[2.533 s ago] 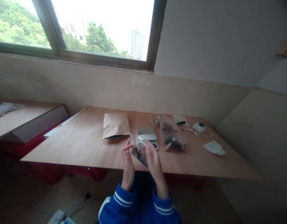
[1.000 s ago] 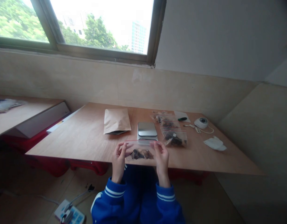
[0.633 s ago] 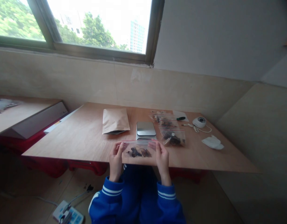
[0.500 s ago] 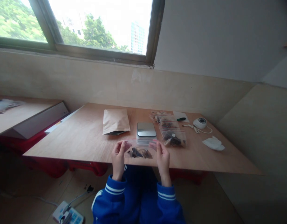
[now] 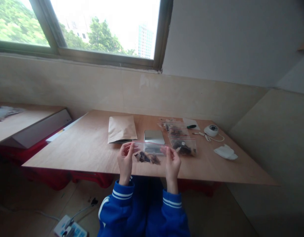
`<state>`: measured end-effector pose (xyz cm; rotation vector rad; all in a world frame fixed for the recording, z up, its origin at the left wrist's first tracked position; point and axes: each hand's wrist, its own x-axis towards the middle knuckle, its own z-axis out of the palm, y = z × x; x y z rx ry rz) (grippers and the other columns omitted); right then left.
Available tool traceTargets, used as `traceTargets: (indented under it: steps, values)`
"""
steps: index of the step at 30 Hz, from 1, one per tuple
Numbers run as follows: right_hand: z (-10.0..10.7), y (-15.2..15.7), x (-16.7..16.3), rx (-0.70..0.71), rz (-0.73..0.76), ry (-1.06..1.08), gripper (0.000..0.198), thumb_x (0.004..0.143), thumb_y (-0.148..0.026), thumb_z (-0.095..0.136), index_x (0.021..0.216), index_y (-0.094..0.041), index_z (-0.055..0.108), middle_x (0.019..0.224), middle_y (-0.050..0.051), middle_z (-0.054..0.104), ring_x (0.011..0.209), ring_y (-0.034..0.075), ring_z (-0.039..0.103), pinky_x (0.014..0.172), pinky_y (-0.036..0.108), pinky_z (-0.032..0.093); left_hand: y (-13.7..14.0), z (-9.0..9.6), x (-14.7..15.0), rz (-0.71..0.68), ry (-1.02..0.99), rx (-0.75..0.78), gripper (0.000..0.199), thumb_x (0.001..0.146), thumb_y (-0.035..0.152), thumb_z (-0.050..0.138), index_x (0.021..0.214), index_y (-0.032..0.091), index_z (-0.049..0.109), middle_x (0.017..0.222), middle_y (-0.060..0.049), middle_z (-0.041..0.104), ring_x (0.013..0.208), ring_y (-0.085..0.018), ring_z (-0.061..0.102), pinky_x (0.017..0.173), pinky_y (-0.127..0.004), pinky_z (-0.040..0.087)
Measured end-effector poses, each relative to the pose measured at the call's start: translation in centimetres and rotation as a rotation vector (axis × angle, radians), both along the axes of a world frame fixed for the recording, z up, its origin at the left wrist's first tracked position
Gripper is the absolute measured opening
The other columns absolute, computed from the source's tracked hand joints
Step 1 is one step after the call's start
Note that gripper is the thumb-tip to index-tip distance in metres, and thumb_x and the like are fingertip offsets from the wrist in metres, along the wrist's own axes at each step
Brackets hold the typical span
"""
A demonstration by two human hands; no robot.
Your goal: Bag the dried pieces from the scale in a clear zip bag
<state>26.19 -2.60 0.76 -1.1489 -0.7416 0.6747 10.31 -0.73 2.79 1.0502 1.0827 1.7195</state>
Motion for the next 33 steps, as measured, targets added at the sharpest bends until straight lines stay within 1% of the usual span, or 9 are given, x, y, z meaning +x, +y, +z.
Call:
traceTargets:
  steps: [4, 10, 14, 17, 20, 22, 27, 30, 33]
  values:
    - [-0.5, -0.5, 0.3, -0.004, -0.017, -0.073, 0.037, 0.083, -0.051, 0.058, 0.09, -0.015, 0.063, 0.095, 0.013, 0.074, 0.085, 0.025, 0.07, 0.084, 0.04, 0.053, -1.1, -0.8, 0.1, -0.019, -0.019, -0.038, 0.029, 0.08, 0.044, 0.064, 0.091, 0.016, 0.062, 0.086, -0.002, 0.066, 0.078, -0.017, 0.067, 0.071, -0.029, 0.054]
    - [0.1, -0.8, 0.3, 0.03, -0.057, -0.137, 0.033, 0.084, -0.048, 0.058, 0.088, -0.016, 0.062, 0.091, 0.012, 0.074, 0.084, 0.024, 0.07, 0.083, 0.038, 0.052, -1.8, -0.4, 0.4, 0.04, 0.006, -0.023, 0.025, 0.08, 0.041, 0.064, 0.088, 0.017, 0.062, 0.078, -0.001, 0.065, 0.073, -0.016, 0.066, 0.065, -0.026, 0.052]
    - [-0.4, -1.0, 0.2, 0.044, -0.098, -0.12, 0.033, 0.083, -0.048, 0.058, 0.089, -0.016, 0.061, 0.086, 0.011, 0.074, 0.085, 0.024, 0.07, 0.086, 0.038, 0.051, -2.0, -1.2, 1.0, 0.065, -0.033, -0.039, 0.024, 0.081, 0.04, 0.064, 0.091, 0.018, 0.062, 0.079, -0.001, 0.065, 0.074, -0.014, 0.065, 0.066, -0.024, 0.05]
    - [-1.0, -0.9, -0.1, 0.032, -0.047, -0.012, 0.036, 0.081, -0.049, 0.061, 0.093, -0.015, 0.061, 0.085, 0.01, 0.074, 0.085, 0.024, 0.07, 0.085, 0.039, 0.052, -2.0, -2.1, 1.5, 0.063, -0.111, -0.058, 0.024, 0.082, 0.041, 0.063, 0.09, 0.018, 0.06, 0.078, 0.0, 0.064, 0.074, -0.012, 0.063, 0.067, -0.022, 0.05]
    - [-1.2, -0.6, -0.4, 0.042, 0.055, 0.123, 0.044, 0.076, -0.048, 0.067, 0.105, -0.015, 0.06, 0.092, 0.011, 0.074, 0.091, 0.025, 0.07, 0.084, 0.04, 0.053, -1.8, -2.6, 1.6, 0.06, -0.141, -0.057, 0.026, 0.081, 0.042, 0.065, 0.086, 0.018, 0.06, 0.076, 0.001, 0.063, 0.072, -0.011, 0.062, 0.067, -0.022, 0.05]
    - [-1.2, -0.5, -0.4, 0.03, 0.11, 0.158, 0.046, 0.075, -0.045, 0.07, 0.109, -0.015, 0.061, 0.096, 0.012, 0.074, 0.094, 0.025, 0.07, 0.085, 0.039, 0.054, -1.6, -2.7, 1.6, 0.069, -0.136, -0.058, 0.027, 0.079, 0.043, 0.067, 0.088, 0.018, 0.061, 0.075, 0.001, 0.064, 0.07, -0.011, 0.061, 0.067, -0.022, 0.049]
    - [-1.2, -0.6, -0.2, -0.027, 0.149, 0.197, 0.036, 0.074, -0.044, 0.072, 0.093, -0.014, 0.069, 0.091, 0.011, 0.075, 0.092, 0.025, 0.07, 0.086, 0.04, 0.055, -1.6, -2.8, 1.2, 0.047, -0.053, -0.071, 0.031, 0.075, 0.043, 0.069, 0.092, 0.017, 0.066, 0.077, -0.001, 0.066, 0.069, -0.012, 0.061, 0.068, -0.024, 0.05]
    - [-1.5, -0.5, -0.1, -0.025, 0.135, 0.222, 0.038, 0.073, -0.045, 0.072, 0.095, -0.014, 0.07, 0.092, 0.011, 0.075, 0.093, 0.025, 0.07, 0.088, 0.042, 0.055, -1.6, -2.8, 0.6, 0.031, 0.02, -0.077, 0.029, 0.074, 0.041, 0.071, 0.089, 0.017, 0.067, 0.074, -0.001, 0.067, 0.067, -0.013, 0.061, 0.066, -0.023, 0.048]
    - [-1.7, -0.5, 0.1, -0.029, 0.157, 0.192, 0.038, 0.074, -0.045, 0.071, 0.096, -0.014, 0.071, 0.095, 0.011, 0.075, 0.095, 0.025, 0.069, 0.09, 0.041, 0.053, -1.5, -2.8, 0.0, -0.005, 0.071, -0.068, 0.024, 0.073, 0.039, 0.073, 0.082, 0.017, 0.067, 0.071, -0.001, 0.067, 0.066, -0.013, 0.061, 0.065, -0.023, 0.047]
